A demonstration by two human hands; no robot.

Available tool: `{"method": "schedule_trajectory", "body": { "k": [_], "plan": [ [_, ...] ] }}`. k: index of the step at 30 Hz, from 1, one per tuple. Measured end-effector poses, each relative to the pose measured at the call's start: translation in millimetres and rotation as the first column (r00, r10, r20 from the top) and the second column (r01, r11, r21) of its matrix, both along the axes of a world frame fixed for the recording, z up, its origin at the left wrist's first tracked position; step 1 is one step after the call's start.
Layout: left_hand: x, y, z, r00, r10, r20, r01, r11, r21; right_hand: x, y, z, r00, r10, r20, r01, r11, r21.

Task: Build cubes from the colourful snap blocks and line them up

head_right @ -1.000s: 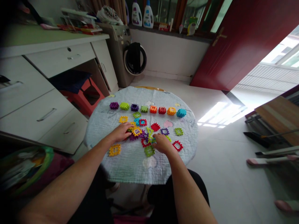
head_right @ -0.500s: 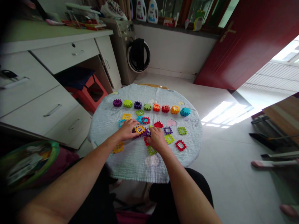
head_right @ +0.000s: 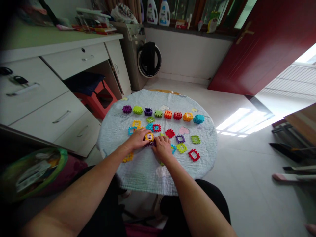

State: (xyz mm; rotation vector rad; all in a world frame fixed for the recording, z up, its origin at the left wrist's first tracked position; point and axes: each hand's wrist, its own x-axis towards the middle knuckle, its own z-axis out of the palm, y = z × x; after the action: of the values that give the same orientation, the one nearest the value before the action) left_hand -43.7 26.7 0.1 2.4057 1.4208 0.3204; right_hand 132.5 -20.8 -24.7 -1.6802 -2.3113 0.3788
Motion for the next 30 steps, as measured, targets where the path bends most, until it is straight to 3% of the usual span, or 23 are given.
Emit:
{"method": "schedule_trajectory", "body": {
  "k": [8,16,18,22,30],
  "plan": [
    [-21,8,6.4,0.972,0.205,-0.117,-0.198,0.978,0.068,4,4,4.3,0.998,-0.059,0.001,0.059,0.998,-0.024],
    [-25,5,4.6,0.944,0.274,-0.182,-0.249,0.957,0.147,21,16,1.9,0.983,-0.182,0.008,0.183,0.982,-0.048],
    [-20,3,6.0,0.966,0.212,-0.144,-0.19,0.969,0.155,23,16,3.1,0.985,-0.174,0.01,0.174,0.983,-0.056],
    [-7,-9,6.6,0.993,-0.004,-0.121,0.01,0.999,0.048,27,16,5.5,0.986,-0.164,0.029,0.165,0.983,-0.081],
    [8,-24,1.7,0.967,-0.01,-0.253,0.018,0.999,0.03,32,14,8.8,0.99,-0.132,0.048,0.137,0.983,-0.121]
  ]
}}
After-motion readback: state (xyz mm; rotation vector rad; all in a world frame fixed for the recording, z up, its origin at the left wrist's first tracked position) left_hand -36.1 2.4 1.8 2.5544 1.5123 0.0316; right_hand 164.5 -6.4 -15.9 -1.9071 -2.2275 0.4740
